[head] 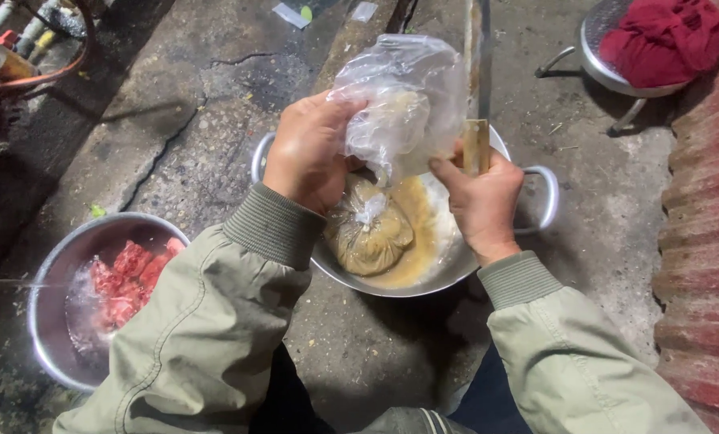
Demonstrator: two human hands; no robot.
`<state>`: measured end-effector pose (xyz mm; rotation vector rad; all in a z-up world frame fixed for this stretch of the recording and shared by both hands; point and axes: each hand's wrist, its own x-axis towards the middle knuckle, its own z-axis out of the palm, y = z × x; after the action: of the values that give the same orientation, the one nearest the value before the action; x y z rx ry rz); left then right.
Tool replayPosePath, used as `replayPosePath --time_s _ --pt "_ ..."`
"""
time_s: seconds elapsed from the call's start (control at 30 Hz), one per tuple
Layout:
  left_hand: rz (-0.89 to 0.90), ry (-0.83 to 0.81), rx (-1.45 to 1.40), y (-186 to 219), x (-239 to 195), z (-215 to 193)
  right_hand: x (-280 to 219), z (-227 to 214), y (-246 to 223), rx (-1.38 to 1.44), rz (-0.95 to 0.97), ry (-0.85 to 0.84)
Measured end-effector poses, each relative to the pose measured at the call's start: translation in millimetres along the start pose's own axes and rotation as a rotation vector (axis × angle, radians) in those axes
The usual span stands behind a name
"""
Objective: A person prepares ingredients by transferring raw meat to a bowl and emptying a bag of liquid into a large pot on the floor.
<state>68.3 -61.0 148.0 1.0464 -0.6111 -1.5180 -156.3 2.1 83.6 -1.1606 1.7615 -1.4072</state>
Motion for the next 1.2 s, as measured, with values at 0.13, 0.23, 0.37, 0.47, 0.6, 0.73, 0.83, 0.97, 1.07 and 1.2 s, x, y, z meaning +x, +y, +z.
replayPosePath --time_s 0.13,0.23,0.37,0.47,0.6,0.73,0.83,0.97,1.07,1.2 --pt "0.125 0.038 0.385 5.2 5.3 -28.4 12.9 2.8 12.9 -0.104 0.003 0.053" --pt "0.233 0.093 0.981 -22.4 49.7 -84.7 19.8 -7.3 15.3 -0.166 0.001 0.033" --pt "0.102 0.128 1.496 6.7 13.7 -63.4 29.7 -16.8 30.3 -0.254 -0.048 -0.002" --pt "0.102 0.053 1.462 -16.4 22.8 -76.0 18.0 -18.7 12.5 -0.227 -0.105 0.009" --pt "0.179 0.077 1.507 -19.2 16.7 -64.3 16.6 -19.8 9.0 -0.220 -0.112 -0.007" --pt "0.175 -0.118 1.477 -41.2 0.4 -42.3 11.5 -14.5 9.7 -0.243 -0.096 -0.042" --pt "0.155 -0.271 1.357 -39.2 -28.4 -16.9 5.5 -12.0 10.8 -0.252 -0.126 -0.074" --pt "0.275 -0.420 1.180 -52.5 -41.3 -17.2 2.6 -4.1 32.2 -0.215 -0.266 -0.182" --pt "0.555 -0.555 1.053 -166.8 35.3 -43.0 7.2 -18.8 65.6 -0.396 -0.324 -0.233" --pt "0.294 -0.397 1.189 -164.1 26.0 -21.1 16.7 0.7 100.4 -0.119 -0.107 -0.367"
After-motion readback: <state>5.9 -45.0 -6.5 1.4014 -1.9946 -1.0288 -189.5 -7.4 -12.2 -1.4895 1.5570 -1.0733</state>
